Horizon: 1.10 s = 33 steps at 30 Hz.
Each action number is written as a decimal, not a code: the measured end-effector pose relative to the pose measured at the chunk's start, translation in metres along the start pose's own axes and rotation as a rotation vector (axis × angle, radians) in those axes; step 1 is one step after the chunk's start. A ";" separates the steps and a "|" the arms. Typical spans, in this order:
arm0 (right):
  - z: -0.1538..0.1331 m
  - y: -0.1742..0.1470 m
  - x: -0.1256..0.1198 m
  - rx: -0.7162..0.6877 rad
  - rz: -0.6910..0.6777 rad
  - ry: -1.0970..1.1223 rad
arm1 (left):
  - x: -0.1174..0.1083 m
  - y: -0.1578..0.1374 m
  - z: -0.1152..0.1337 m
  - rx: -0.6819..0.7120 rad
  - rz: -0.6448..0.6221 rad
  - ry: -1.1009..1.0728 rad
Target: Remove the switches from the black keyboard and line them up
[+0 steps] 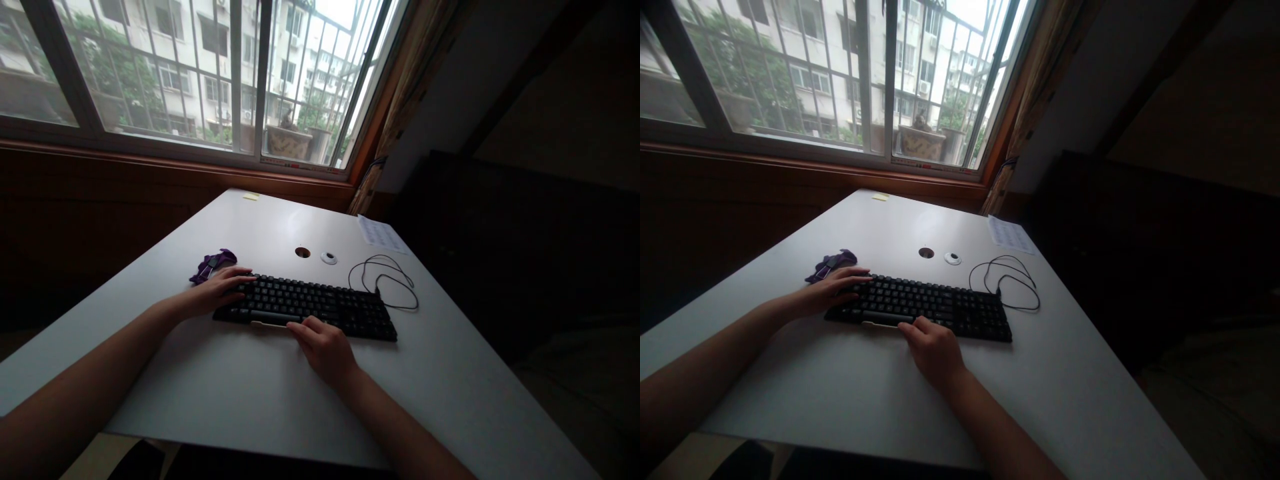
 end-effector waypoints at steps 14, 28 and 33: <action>0.018 -0.012 -0.014 0.054 -0.018 -0.081 | 0.001 0.000 -0.004 0.042 -0.010 -0.004; 0.122 -0.124 -0.055 0.455 -0.163 -0.077 | -0.003 0.002 0.003 0.039 -0.037 0.014; 0.110 -0.107 -0.048 0.379 -0.165 -0.065 | -0.003 0.002 0.003 0.023 -0.052 0.018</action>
Point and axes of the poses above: each hand's wrist, its own y-axis towards the middle knuckle, its own x-axis out of the palm, z = x × y, the point moved 2 cm from there along y, towards the middle knuckle, and after that the axes turned 12 degrees about -y, right-handed, at the moved point
